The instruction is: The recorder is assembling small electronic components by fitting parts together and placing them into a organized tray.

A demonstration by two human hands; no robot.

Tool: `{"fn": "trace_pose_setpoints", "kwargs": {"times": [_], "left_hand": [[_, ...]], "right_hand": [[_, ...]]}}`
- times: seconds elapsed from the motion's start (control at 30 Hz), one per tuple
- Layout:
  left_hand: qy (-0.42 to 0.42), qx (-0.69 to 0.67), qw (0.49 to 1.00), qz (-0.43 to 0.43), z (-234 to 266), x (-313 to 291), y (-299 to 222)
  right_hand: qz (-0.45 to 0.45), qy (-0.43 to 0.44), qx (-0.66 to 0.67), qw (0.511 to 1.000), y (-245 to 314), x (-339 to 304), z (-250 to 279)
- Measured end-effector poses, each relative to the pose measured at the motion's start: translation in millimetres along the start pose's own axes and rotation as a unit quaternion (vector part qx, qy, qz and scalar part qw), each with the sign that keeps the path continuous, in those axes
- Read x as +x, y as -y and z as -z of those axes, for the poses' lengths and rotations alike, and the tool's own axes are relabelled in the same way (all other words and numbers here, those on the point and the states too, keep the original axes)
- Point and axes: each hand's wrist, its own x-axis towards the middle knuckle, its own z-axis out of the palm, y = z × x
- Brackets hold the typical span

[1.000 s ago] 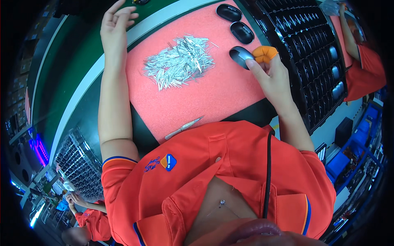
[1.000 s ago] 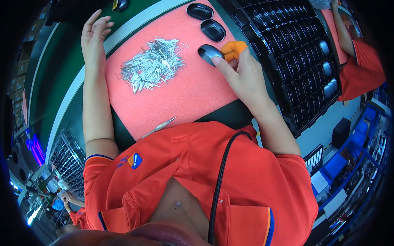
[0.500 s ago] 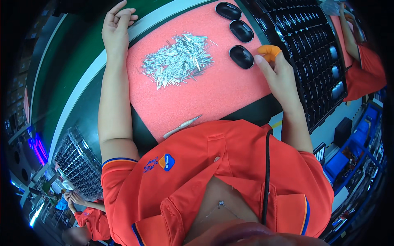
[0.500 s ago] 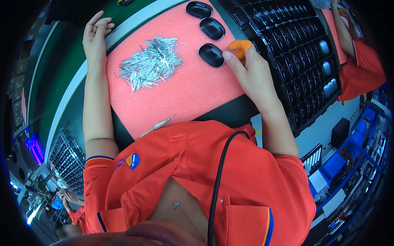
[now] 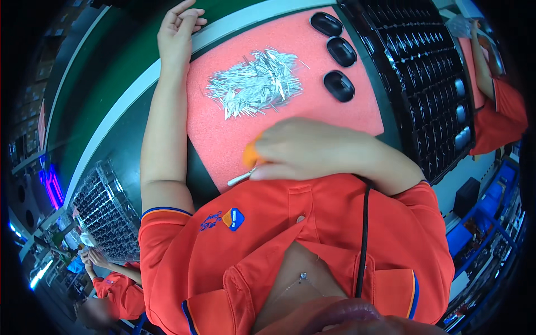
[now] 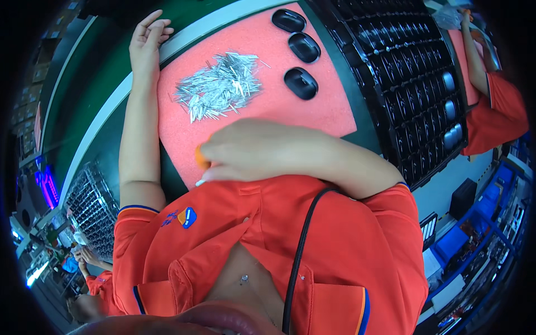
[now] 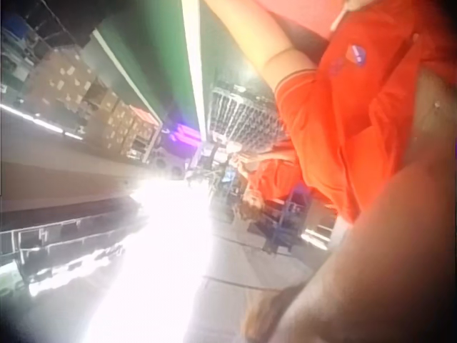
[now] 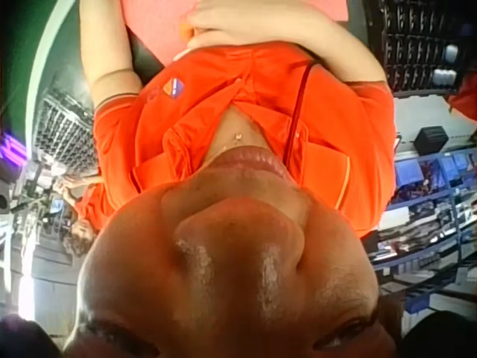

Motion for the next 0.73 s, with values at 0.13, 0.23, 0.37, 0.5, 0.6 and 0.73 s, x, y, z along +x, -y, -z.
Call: {"fn": "trace_pose_setpoints", "kwargs": {"times": [0.13, 0.23, 0.37, 0.5, 0.6, 0.73], "left_hand": [[0.009, -0.060, 0.998, -0.019, 5, -5, 0], [0.029, -0.066, 0.997, -0.039, -16, -1, 5], [0.004, -0.149, 0.988, 0.027, -18, -12, -7], [-0.046, -0.102, 0.986, -0.126, -7, -25, -42], [-0.050, -0.112, 0.948, -0.293, 5, -39, -115], [-0.020, -0.081, 0.868, -0.489, 33, -60, -189]], "right_hand": [[0.100, 0.050, -0.029, 0.993, -24, 36, -42], [0.140, -0.070, -0.052, 0.986, -33, 28, -56], [0.161, -0.085, -0.013, 0.983, -29, 31, -63], [0.121, -0.059, -0.041, 0.990, -29, 28, -62], [0.116, -0.058, -0.023, 0.991, -34, 29, -61], [0.124, -0.048, 0.018, 0.991, -29, 34, -58]]}}
